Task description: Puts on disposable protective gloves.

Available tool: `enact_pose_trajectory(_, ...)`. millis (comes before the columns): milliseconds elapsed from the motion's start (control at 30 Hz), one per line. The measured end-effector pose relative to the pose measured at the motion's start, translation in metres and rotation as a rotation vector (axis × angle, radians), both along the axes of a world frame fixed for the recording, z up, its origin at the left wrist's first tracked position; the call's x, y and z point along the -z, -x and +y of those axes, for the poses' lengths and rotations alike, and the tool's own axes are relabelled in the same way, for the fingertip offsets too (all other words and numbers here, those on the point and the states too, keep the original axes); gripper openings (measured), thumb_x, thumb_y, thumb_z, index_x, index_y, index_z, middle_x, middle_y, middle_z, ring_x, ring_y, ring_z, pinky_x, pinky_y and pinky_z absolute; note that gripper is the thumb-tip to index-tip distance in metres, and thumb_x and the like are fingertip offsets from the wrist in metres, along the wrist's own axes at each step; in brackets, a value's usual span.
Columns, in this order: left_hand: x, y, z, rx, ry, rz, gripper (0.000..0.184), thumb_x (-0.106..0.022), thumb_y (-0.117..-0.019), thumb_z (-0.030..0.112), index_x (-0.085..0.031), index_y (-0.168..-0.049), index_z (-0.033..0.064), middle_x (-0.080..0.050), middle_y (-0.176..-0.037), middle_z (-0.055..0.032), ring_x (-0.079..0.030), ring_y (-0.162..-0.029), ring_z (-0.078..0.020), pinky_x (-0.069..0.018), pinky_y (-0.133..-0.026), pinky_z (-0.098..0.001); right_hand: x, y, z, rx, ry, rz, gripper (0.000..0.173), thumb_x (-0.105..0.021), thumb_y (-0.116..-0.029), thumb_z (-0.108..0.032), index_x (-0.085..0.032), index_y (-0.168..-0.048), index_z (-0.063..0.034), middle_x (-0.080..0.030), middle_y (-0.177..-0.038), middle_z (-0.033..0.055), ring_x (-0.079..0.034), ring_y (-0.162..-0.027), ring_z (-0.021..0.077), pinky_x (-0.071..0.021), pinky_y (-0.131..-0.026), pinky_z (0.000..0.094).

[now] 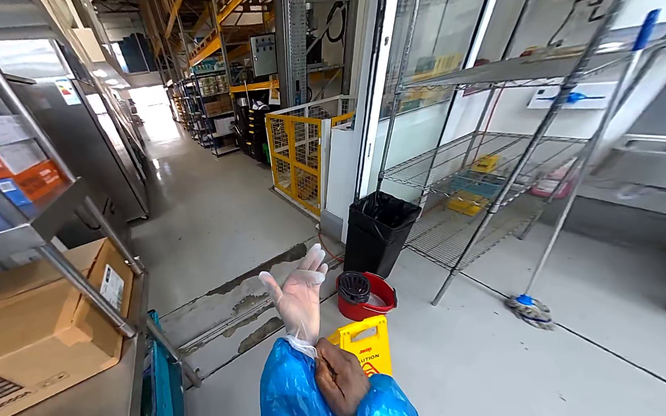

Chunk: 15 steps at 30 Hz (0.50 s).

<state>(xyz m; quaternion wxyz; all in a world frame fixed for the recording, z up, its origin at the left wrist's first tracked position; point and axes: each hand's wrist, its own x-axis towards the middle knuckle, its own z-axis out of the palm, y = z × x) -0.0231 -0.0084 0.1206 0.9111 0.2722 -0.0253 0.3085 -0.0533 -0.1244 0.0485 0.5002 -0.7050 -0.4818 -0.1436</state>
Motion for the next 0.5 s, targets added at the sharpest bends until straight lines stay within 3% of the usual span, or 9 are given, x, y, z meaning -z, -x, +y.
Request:
enact_pose_trajectory(33, 0.002, -0.001, 0.001, 0.057, -0.062, -0.047, 0.109, -0.014, -0.0818, 0.093, -0.070, -0.125, 0.0106, -0.044, -0.160, -0.0041, -0.041, -0.147, -0.0231, -0.0359, -0.119, -0.0426, 0.001, -0.002, 0.001, -0.009, -0.031, -0.005, 0.028, -0.044, -0.0962, -0.026, -0.056, -0.078, -0.0079, -0.052, -0.061, 0.0041, -0.050, -0.051, 0.0100, -0.0435, -0.047, 0.0248)
enact_pose_trajectory(67, 0.003, -0.003, 0.004, 0.105, -0.099, -0.102, 0.112, -0.014, -0.0801, 0.094, -0.056, -0.146, 0.0137, -0.030, -0.168, -0.0005, -0.026, -0.155, -0.0212, -0.0243, -0.125, -0.0448, 0.001, -0.004, 0.001, -0.011, -0.049, -0.005, 0.029, -0.046, -0.0970, -0.028, -0.057, -0.079, -0.0081, -0.053, -0.063, 0.0039, -0.050, -0.052, 0.0091, -0.0438, -0.047, 0.0238)
enact_pose_trajectory(100, 0.002, -0.005, 0.004, 0.101, -0.087, -0.117, 0.111, -0.014, -0.0810, 0.093, -0.043, -0.156, 0.0166, -0.023, -0.170, 0.0014, -0.019, -0.157, -0.0197, -0.0181, -0.126, -0.0453, 0.000, -0.006, -0.001, -0.004, -0.052, 0.001, 0.027, -0.049, -0.0965, -0.029, -0.059, -0.083, -0.0075, -0.056, -0.065, 0.0046, -0.052, -0.053, 0.0097, -0.0456, -0.048, 0.0249)
enact_pose_trajectory(200, 0.004, -0.013, 0.003, 0.035, -0.058, -0.096, 0.101, -0.019, -0.0848, 0.090, -0.020, -0.164, 0.0276, -0.016, -0.171, 0.0026, -0.015, -0.157, -0.0192, -0.0174, -0.125, -0.0466, -0.006, -0.013, -0.002, 0.076, -0.071, -0.030, 0.018, -0.057, -0.0911, -0.026, -0.060, -0.093, -0.0085, -0.061, -0.072, 0.0035, -0.054, -0.055, 0.0081, -0.0479, -0.049, 0.0232)
enact_pose_trajectory(267, 0.005, -0.017, 0.001, 0.024, -0.108, -0.087, 0.105, -0.035, -0.0817, 0.091, -0.018, -0.165, 0.0289, -0.015, -0.172, 0.0008, -0.015, -0.157, -0.0207, -0.0189, -0.124, -0.0483, -0.009, -0.014, 0.001, 0.132, -0.095, -0.101, 0.023, -0.058, -0.0894, -0.022, -0.063, -0.104, -0.0062, -0.065, -0.077, 0.0048, -0.056, -0.055, 0.0089, -0.0498, -0.049, 0.0238)
enact_pose_trajectory(300, 0.005, -0.017, 0.000, 0.024, -0.107, -0.076, 0.101, -0.035, -0.0854, 0.087, -0.019, -0.164, 0.0273, -0.016, -0.171, -0.0004, -0.017, -0.157, -0.0213, -0.0198, -0.124, -0.0488, -0.012, -0.014, 0.002, 0.163, -0.085, -0.152, 0.028, -0.059, -0.0892, -0.021, -0.065, -0.111, -0.0050, -0.069, -0.082, 0.0064, -0.059, -0.055, 0.0106, -0.0516, -0.048, 0.0263)
enact_pose_trajectory(367, 0.001, -0.017, -0.001, -0.009, -0.097, 0.021, 0.078, -0.021, -0.1015, 0.070, -0.030, -0.161, 0.0203, -0.028, -0.168, -0.0032, -0.031, -0.152, -0.0223, -0.0297, -0.120, -0.0468, -0.018, -0.016, 0.002, 0.221, -0.066, -0.239, 0.039, -0.060, -0.0866, -0.019, -0.068, -0.121, -0.0029, -0.072, -0.083, 0.0083, -0.060, -0.050, 0.0139, -0.0507, -0.043, 0.0314)
enact_pose_trajectory(433, -0.002, -0.017, -0.003, -0.022, -0.106, 0.127, 0.059, -0.018, -0.1112, 0.046, -0.045, -0.152, 0.0133, -0.049, -0.155, -0.0062, -0.053, -0.137, -0.0215, -0.0441, -0.111, -0.0400, -0.023, -0.023, 0.003, 0.268, -0.064, -0.310, 0.041, -0.058, -0.0862, -0.022, -0.072, -0.121, -0.0063, -0.069, -0.073, 0.0071, -0.057, -0.045, 0.0150, -0.0467, -0.039, 0.0327)
enact_pose_trajectory(500, 0.001, -0.018, -0.005, 0.060, -0.134, 0.138, 0.054, -0.020, -0.1121, 0.037, -0.053, -0.143, 0.0083, -0.063, -0.139, -0.0083, -0.065, -0.120, -0.0201, -0.0518, -0.102, -0.0345, -0.029, -0.030, 0.003, 0.275, -0.059, -0.362, 0.037, -0.055, -0.0902, -0.025, -0.076, -0.115, -0.0090, -0.066, -0.067, 0.0062, -0.058, -0.046, 0.0164, -0.0462, -0.039, 0.0329)
